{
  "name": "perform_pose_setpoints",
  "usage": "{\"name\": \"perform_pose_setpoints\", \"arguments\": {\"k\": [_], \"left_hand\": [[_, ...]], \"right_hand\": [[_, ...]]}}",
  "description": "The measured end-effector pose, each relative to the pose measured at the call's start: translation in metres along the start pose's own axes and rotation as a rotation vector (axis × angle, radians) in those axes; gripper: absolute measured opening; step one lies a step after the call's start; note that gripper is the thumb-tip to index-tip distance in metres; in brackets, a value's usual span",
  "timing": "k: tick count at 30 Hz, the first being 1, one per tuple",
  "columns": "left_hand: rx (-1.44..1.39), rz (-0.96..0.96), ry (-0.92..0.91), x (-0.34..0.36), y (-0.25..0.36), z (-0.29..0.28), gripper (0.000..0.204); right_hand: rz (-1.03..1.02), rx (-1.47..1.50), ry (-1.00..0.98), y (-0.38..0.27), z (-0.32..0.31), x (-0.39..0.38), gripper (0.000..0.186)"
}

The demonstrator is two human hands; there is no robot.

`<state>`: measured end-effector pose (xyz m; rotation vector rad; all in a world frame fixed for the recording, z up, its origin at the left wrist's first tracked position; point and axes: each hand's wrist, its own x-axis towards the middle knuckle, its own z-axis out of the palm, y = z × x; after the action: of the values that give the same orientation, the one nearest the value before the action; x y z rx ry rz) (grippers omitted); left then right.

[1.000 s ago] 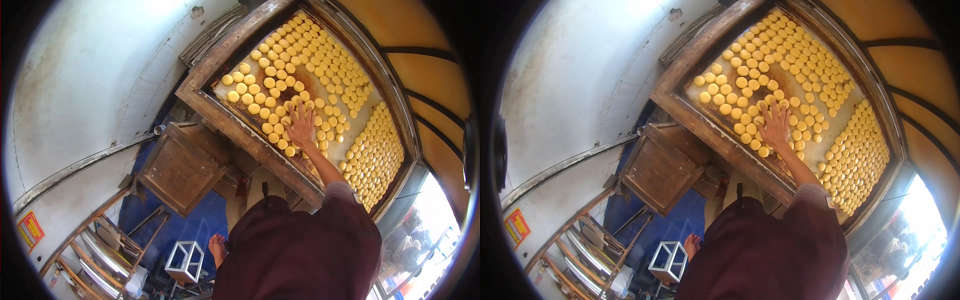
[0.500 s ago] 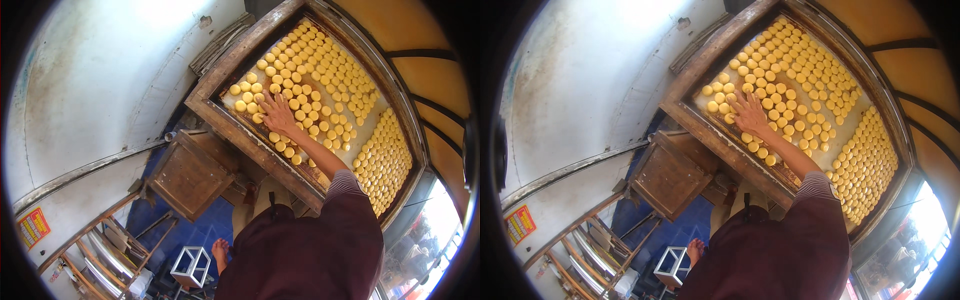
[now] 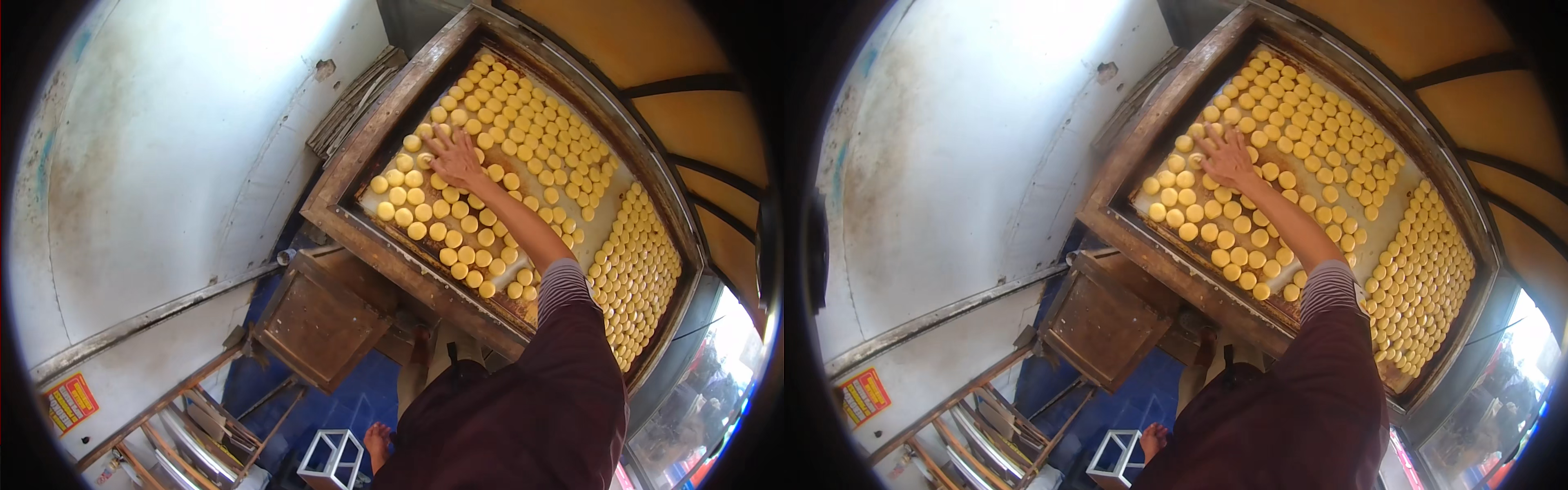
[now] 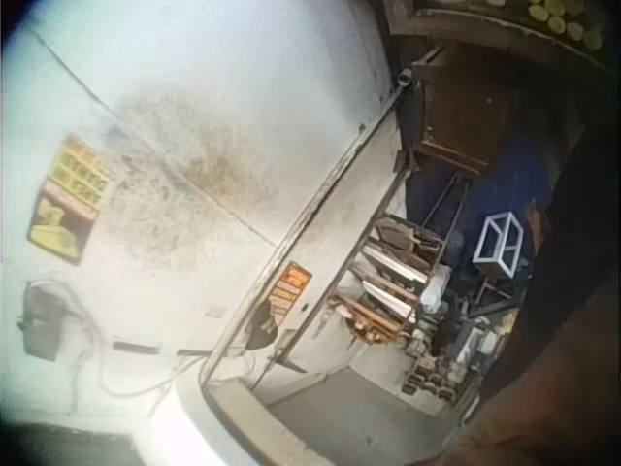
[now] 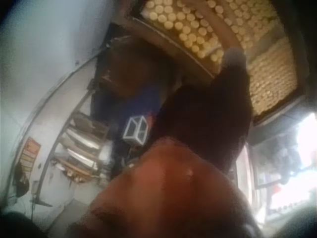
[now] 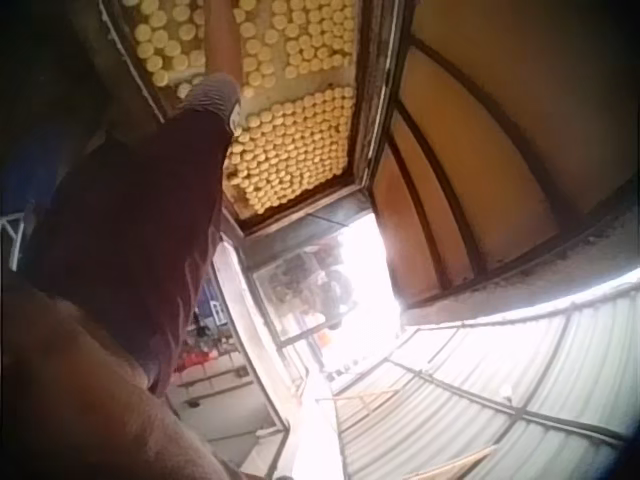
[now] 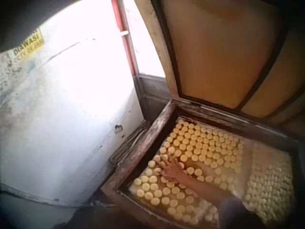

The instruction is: The person arranges small dough pieces on a large heated surface to bake, then moves to a table to hand-form more dough pieces from a large mass of yellow dough.

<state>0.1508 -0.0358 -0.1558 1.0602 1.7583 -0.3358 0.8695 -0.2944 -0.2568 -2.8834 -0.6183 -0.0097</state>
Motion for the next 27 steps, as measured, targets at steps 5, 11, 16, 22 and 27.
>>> {"name": "perform_pose_setpoints", "arguments": {"k": [5, 11, 16, 22, 27], "left_hand": [[0.015, 0.042, -0.011, 0.001, 0.032, 0.007, 0.023], [0.081, 0.124, -0.045, 0.004, 0.074, 0.013, 0.027], [0.067, 0.141, 0.006, 0.0, 0.058, 0.005, 0.028], [0.159, 0.054, -0.065, 0.013, 0.049, 0.01, 0.028], [0.121, 0.128, -0.046, 0.008, 0.053, 0.014, 0.028]], "right_hand": [[0.167, 0.041, 0.177, 0.032, -0.008, 0.031, 0.059], [0.165, 0.312, -0.08, 0.076, 0.01, 0.019, 0.052], [0.701, -0.14, -0.207, 0.163, -0.052, -0.052, 0.062], [0.612, -0.15, -0.066, 0.179, -0.033, -0.133, 0.058], [0.485, -0.097, 0.135, 0.146, -0.029, -0.207, 0.06]]}}
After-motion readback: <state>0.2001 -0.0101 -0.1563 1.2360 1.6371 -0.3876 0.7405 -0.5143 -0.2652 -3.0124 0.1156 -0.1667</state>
